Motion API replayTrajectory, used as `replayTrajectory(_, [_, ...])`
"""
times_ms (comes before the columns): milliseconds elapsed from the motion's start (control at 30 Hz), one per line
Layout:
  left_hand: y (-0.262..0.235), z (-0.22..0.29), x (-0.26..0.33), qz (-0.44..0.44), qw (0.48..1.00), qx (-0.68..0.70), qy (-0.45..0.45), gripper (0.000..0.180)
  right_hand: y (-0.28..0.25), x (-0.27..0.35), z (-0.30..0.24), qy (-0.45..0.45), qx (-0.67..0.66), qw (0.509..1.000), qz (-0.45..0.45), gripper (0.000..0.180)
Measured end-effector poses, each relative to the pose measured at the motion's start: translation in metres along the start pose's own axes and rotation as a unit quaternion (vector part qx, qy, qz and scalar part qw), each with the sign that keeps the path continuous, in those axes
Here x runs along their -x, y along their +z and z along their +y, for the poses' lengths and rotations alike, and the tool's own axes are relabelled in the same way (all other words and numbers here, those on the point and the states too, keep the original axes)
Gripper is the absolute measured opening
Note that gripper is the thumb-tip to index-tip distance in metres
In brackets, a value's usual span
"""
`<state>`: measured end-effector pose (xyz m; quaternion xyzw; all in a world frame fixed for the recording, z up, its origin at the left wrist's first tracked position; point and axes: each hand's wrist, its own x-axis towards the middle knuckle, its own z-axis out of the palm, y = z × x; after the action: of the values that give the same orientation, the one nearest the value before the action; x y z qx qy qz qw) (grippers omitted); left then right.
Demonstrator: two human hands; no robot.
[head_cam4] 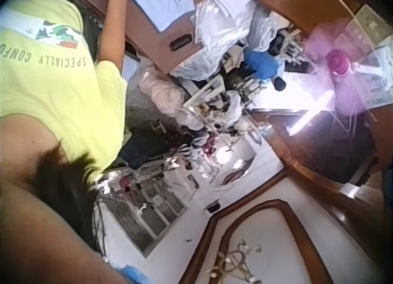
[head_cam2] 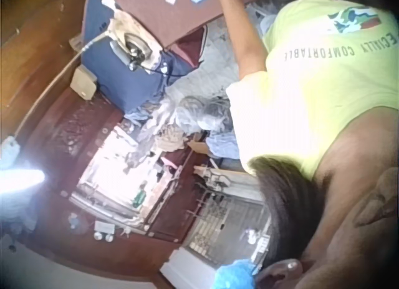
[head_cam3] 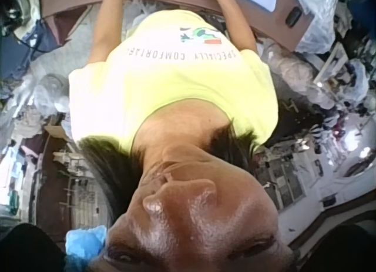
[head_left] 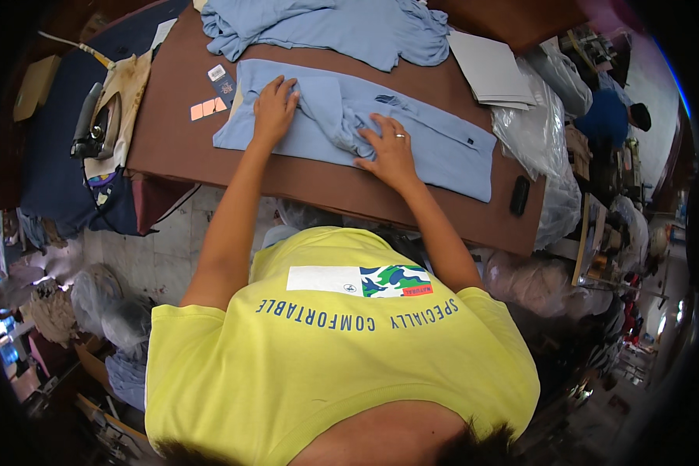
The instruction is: The person folds light blue shirts using a rectangular cardboard template. They spread each shirt flat on a table, place the template on the back, fold the sides and sleeves over the template, and then fold the bottom up before removing the template and finishing the fold.
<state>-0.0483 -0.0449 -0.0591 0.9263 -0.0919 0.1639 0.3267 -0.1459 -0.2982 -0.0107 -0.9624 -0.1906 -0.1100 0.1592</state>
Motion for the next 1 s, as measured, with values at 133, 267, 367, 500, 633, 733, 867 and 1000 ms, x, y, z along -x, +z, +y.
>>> replayTrajectory(133, [0.023, -0.010, -0.004, 0.024, 0.999, 0.014, -0.041, 0.037, -0.013, -0.019, -0.008, 0.113, -0.224, 0.968, 0.009, 0.020])
replayTrajectory(267, [0.024, -0.020, -0.009, 0.045, 0.994, 0.098, -0.026, 0.039, -0.022, -0.033, 0.020, 0.268, -0.641, 0.719, -0.025, 0.020])
replayTrajectory(367, [0.026, -0.031, -0.005, 0.028, 0.995, 0.083, -0.050, 0.039, -0.034, -0.025, 0.042, 0.375, -0.518, 0.761, -0.111, 0.025])
replayTrajectory(500, [0.029, -0.018, -0.003, 0.015, 0.998, 0.020, -0.052, 0.040, 0.016, 0.009, 0.086, 0.294, -0.293, 0.909, 0.041, 0.035])
replayTrajectory(633, [0.020, 0.014, 0.008, 0.024, 0.995, -0.088, -0.038, 0.041, 0.003, 0.011, 0.045, 0.244, -0.202, 0.948, -0.028, 0.039])
replayTrajectory(733, [0.021, 0.028, 0.007, 0.040, 0.991, -0.125, -0.018, 0.039, 0.006, 0.008, 0.042, 0.222, -0.278, 0.934, -0.041, 0.032])
replayTrajectory(867, [0.029, 0.023, 0.000, 0.054, 0.976, -0.197, -0.070, 0.029, -0.007, -0.012, 0.036, 0.220, -0.371, 0.901, 0.041, 0.024])
replayTrajectory(1000, [0.027, 0.016, -0.010, 0.068, 0.975, -0.201, -0.072, 0.021, -0.011, -0.022, 0.046, 0.224, -0.319, 0.915, 0.107, 0.023])
